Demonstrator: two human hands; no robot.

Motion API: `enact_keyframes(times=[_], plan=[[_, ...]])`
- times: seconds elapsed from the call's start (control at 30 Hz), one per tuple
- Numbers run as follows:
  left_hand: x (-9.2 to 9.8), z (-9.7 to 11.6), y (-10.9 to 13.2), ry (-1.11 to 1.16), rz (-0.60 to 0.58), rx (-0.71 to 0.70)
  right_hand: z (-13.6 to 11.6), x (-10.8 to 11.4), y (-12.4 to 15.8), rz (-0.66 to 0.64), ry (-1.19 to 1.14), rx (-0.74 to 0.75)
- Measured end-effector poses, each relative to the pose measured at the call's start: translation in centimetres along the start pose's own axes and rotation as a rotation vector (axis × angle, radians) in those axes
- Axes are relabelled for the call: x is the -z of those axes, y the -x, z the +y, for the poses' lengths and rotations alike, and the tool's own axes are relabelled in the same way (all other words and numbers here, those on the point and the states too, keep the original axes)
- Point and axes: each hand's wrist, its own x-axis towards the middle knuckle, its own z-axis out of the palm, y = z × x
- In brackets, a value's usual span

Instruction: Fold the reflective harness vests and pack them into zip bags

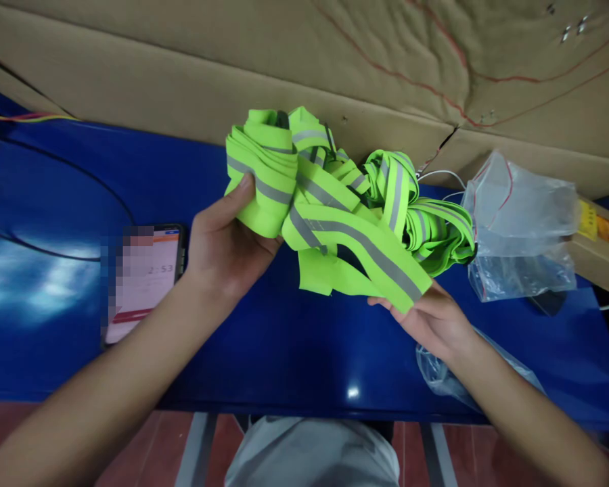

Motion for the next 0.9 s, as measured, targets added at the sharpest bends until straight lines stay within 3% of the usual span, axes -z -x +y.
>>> enact_keyframes(times=[0.2,0.47,0.6,0.73,0.9], plan=[[-0.3,-0.1,0.3,0.035,0.010,0.017,-0.1,-0.2,0.4,0.154,0.056,0.048],[0.1,-0.6,0.0,0.035,0.014,0.052,-0.7,0.2,0.6,-0.028,0.047,0.000],[0.4,-0.4,-0.2,0.046,-0.001,0.028,-1.1,0.2,0.3,-0.049,0.051,-0.003],[-0.1,0.0,0.2,0.039,-0.018,-0.003,-1.5,0.4,0.2,-0.098,0.114,-0.124],[-1.0,0.3,1.1,-0.003,0.053,0.017,-1.1,1.0,0.8,-0.318,0.074,-0.273]])
